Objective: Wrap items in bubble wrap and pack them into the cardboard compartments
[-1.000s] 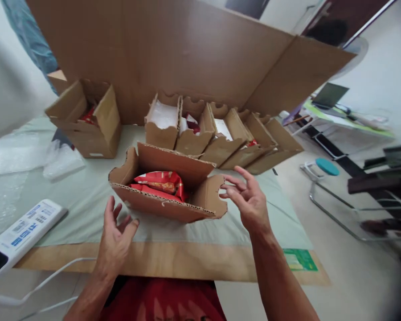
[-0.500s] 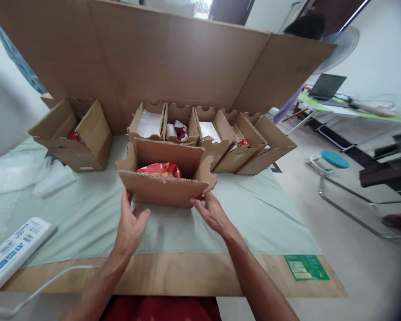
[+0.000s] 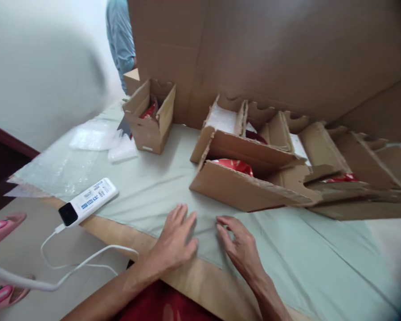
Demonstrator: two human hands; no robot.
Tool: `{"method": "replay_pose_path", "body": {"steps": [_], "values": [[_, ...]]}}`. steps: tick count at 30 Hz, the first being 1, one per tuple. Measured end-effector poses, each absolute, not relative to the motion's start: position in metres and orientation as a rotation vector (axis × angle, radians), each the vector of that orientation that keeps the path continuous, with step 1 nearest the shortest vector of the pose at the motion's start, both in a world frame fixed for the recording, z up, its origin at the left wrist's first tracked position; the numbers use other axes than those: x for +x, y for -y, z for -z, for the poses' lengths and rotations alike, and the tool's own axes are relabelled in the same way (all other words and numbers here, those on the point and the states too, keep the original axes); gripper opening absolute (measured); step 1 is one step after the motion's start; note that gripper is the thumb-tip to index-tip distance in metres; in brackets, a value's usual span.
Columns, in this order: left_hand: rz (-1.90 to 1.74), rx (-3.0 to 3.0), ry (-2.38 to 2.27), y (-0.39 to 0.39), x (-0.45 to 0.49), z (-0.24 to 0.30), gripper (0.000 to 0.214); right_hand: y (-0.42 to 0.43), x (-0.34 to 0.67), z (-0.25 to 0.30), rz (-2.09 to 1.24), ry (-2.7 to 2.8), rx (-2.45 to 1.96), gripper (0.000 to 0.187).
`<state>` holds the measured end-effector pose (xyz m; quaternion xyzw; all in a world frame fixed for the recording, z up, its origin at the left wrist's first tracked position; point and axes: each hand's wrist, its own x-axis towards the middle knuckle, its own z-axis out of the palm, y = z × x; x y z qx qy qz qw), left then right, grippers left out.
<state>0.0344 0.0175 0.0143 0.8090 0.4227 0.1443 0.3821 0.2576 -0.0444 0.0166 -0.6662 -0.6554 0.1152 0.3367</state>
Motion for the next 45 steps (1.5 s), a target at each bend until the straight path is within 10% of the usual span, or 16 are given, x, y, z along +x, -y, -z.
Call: {"method": "replay_pose_path", "body": {"steps": [20,35,45], "values": [[-0.644,2.091,-0.847,-0.007,0.041,0.045,0.054,-0.321,-0.005,-0.054,-0.035,2.91,-1.196,0.033],[-0.822,2.136,-0.972,-0.01,0.026,0.024,0.041,-0.034,0.184,-0.077,-0.575,1.504,-1.454,0.009],[-0.934,2.453,-0.882,-0.004,0.013,0.025,0.023,0.15,0.299,-0.03,-0.431,0.393,-1.596,0.032]]}}
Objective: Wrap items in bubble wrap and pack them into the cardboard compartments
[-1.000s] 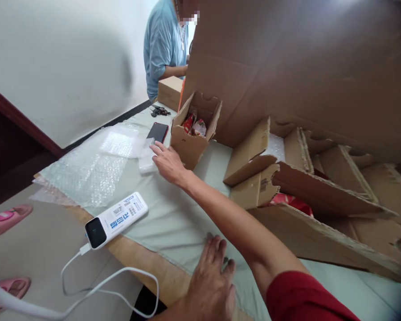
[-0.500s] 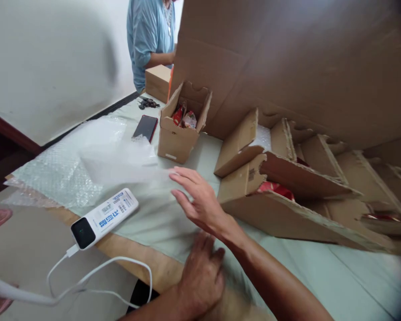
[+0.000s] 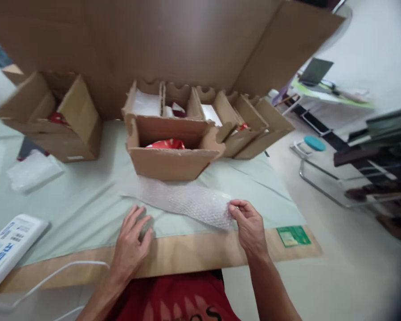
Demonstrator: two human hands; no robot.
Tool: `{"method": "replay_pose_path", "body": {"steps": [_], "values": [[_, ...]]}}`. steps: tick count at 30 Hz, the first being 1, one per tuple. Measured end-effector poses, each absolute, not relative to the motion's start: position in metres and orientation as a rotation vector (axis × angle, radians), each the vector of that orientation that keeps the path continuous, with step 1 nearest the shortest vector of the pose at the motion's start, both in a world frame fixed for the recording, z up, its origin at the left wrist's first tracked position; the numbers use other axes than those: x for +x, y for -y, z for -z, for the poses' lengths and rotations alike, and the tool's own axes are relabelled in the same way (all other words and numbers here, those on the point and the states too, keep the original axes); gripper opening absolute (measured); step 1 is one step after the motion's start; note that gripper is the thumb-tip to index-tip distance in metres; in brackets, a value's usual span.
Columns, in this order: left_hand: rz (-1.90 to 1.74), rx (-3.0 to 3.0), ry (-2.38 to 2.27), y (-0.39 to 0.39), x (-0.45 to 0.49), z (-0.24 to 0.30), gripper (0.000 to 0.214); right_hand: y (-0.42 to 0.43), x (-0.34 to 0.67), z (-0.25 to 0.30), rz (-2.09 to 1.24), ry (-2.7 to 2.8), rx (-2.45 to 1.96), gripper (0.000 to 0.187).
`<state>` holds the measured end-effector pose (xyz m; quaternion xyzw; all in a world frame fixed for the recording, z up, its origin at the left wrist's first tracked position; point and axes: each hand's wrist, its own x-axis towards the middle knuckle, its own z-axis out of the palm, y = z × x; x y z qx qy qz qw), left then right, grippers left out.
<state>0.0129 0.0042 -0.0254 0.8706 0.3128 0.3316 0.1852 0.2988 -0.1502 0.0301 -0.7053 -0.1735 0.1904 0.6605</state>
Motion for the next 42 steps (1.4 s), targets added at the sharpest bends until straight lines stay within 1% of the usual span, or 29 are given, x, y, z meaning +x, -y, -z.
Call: {"method": "replay_pose_path", "body": {"steps": [3,7,9,11,14,16,19,21,23,25,27,34,36,40,42], "values": [[-0.887,2.52,-0.858,-0.002,0.013,0.005,0.021,0.173,0.31,-0.02,-0.373,0.319,-1.577,0.034],[-0.841,2.626,-0.857,-0.008,0.033,-0.019,0.023,0.182,0.32,-0.007,-0.337,0.405,-1.644,0.044],[-0.772,2.671,-0.868,-0.015,0.049,-0.026,0.027,0.181,0.325,-0.003,-0.362,0.501,-1.715,0.039],[-0.661,2.722,-0.851,-0.022,0.067,-0.03,0.031,0.178,0.331,-0.002,-0.35,0.607,-1.784,0.029],[-0.438,2.798,-0.804,-0.032,0.095,-0.031,0.038,0.173,0.34,-0.003,-0.226,0.773,-1.894,0.02],[-0.303,2.836,-0.798,-0.038,0.11,-0.03,0.044,0.171,0.347,-0.005,-0.115,0.884,-1.968,0.021],[-0.157,2.892,-0.811,-0.043,0.125,-0.028,0.05,0.166,0.356,-0.009,-0.013,1.077,-2.06,0.032],[-0.098,2.922,-0.82,-0.046,0.129,-0.028,0.048,0.158,0.36,-0.011,-0.005,1.23,-2.158,0.037],[-0.08,2.935,-0.837,-0.047,0.13,-0.028,0.041,0.147,0.36,-0.014,-0.067,1.39,-2.313,0.031],[-0.089,2.938,-0.859,-0.047,0.128,-0.029,0.036,0.136,0.356,-0.016,-0.151,1.501,-2.453,0.02],[-0.119,2.939,-0.888,-0.046,0.126,-0.03,0.032,0.129,0.352,-0.017,-0.158,1.526,-2.5,0.014],[-0.501,2.863,-0.954,-0.046,0.104,-0.037,0.013,0.14,0.342,-0.025,0.064,1.444,-2.204,0.008],[-0.608,2.849,-0.934,-0.046,0.094,-0.05,0.01,0.145,0.337,-0.033,0.107,1.411,-2.134,0.007],[-0.866,2.873,-0.891,-0.033,0.071,-0.085,0.011,0.157,0.321,-0.058,0.211,1.358,-2.092,0.007],[-0.925,2.924,-0.92,-0.022,0.055,-0.093,0.009,0.167,0.313,-0.068,0.233,1.406,-2.084,0.008]]}}
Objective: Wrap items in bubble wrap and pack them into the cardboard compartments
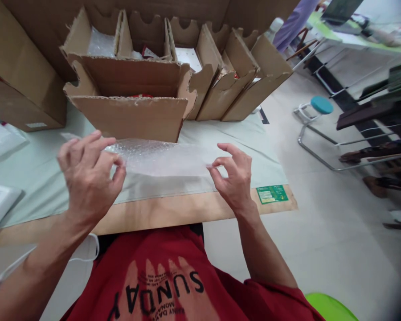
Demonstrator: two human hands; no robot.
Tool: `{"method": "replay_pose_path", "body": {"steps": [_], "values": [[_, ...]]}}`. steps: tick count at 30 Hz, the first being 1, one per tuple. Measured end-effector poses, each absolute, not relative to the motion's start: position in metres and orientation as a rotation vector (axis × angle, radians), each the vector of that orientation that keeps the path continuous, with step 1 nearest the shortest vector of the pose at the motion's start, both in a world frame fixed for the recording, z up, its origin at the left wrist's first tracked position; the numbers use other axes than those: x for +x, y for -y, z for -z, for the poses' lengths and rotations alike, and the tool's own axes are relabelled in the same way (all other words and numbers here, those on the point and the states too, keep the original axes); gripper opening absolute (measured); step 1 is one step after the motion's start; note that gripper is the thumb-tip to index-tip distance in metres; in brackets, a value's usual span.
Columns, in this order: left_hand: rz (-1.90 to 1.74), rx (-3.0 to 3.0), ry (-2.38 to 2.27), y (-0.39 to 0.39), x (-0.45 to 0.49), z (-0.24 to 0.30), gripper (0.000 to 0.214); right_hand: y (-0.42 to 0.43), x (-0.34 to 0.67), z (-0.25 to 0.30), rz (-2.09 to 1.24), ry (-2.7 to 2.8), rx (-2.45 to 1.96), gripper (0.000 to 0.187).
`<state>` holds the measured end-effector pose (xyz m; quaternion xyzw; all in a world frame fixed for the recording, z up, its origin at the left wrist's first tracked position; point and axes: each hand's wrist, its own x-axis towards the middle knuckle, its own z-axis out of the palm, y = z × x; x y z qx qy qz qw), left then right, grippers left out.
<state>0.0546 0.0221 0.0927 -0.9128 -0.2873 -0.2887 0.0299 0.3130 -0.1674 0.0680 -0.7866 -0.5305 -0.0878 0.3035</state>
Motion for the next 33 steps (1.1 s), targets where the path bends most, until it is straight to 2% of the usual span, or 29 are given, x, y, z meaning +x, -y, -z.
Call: {"method": "replay_pose_path", "body": {"steps": [4,7,10,13,18,24,29,33], "values": [[0.428,-2.932,0.878,-0.003,0.016,-0.078,0.013,0.195,0.307,-0.073,-0.013,1.739,-1.991,0.01],[0.048,-3.066,0.809,0.001,-0.006,-0.065,0.031,0.208,0.307,-0.07,-0.153,1.768,-1.923,0.022],[-0.072,-3.066,0.977,0.0,-0.014,-0.067,0.051,0.207,0.304,-0.072,-0.181,1.7,-1.911,0.031],[-0.18,-3.086,1.02,-0.001,-0.016,-0.076,0.057,0.199,0.301,-0.074,-0.331,1.757,-1.898,0.042],[0.054,-2.975,0.999,-0.002,-0.017,-0.077,0.046,0.199,0.311,-0.06,-0.526,1.756,-1.994,0.048],[0.167,-3.057,1.079,0.005,0.029,-0.049,0.051,0.16,0.275,-0.04,-0.241,1.67,-2.042,0.037],[0.119,-3.132,1.072,0.014,0.063,-0.008,0.056,0.099,0.241,-0.009,-0.255,2.047,-1.965,0.049],[0.124,-3.14,1.108,0.011,0.06,0.006,0.058,0.127,0.291,0.007,-0.186,1.937,-2.201,0.056]]}}
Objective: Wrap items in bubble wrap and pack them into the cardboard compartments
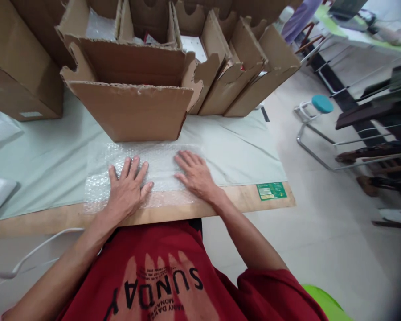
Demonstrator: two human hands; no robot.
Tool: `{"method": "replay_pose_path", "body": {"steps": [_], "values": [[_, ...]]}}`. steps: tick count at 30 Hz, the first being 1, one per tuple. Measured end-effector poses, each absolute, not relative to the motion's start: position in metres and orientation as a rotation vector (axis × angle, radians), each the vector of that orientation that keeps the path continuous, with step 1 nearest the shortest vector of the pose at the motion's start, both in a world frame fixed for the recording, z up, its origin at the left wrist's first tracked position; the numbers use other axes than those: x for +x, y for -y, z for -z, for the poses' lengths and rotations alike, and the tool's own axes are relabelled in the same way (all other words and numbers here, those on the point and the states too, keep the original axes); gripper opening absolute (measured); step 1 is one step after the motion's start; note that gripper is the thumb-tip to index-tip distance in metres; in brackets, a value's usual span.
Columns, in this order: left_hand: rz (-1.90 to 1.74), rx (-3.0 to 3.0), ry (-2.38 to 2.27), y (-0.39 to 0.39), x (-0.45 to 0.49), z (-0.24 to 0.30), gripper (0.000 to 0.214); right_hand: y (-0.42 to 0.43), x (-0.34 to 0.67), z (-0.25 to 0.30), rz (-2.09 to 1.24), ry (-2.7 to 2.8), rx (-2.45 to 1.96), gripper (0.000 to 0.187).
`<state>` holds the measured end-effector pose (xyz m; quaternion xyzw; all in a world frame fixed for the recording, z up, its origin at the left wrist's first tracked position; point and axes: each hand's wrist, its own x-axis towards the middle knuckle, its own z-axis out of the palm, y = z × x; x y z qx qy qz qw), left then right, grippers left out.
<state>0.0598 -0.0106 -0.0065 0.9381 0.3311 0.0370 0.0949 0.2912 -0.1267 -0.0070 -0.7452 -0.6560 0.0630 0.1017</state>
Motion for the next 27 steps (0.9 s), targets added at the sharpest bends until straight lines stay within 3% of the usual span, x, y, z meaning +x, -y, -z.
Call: {"method": "replay_pose_path", "body": {"steps": [5,9,13,20,27], "values": [[-0.117,2.763,-0.972,0.013,0.06,-0.003,0.058,0.16,0.315,-0.008,0.03,1.483,-2.49,0.045],[-0.234,2.786,-1.01,0.012,0.063,-0.014,0.058,0.111,0.258,-0.016,-0.085,1.807,-2.191,0.047],[-0.127,2.781,-1.055,-0.003,0.055,-0.012,0.061,0.081,0.245,-0.006,-0.277,2.086,-1.998,0.045],[-0.042,2.757,-1.076,-0.013,0.046,-0.016,0.062,0.185,0.339,-0.005,-0.042,1.567,-2.412,0.04],[-0.031,2.865,-0.724,-0.001,-0.002,-0.028,0.071,0.253,0.305,-0.028,-0.368,1.894,-2.185,0.072]]}}
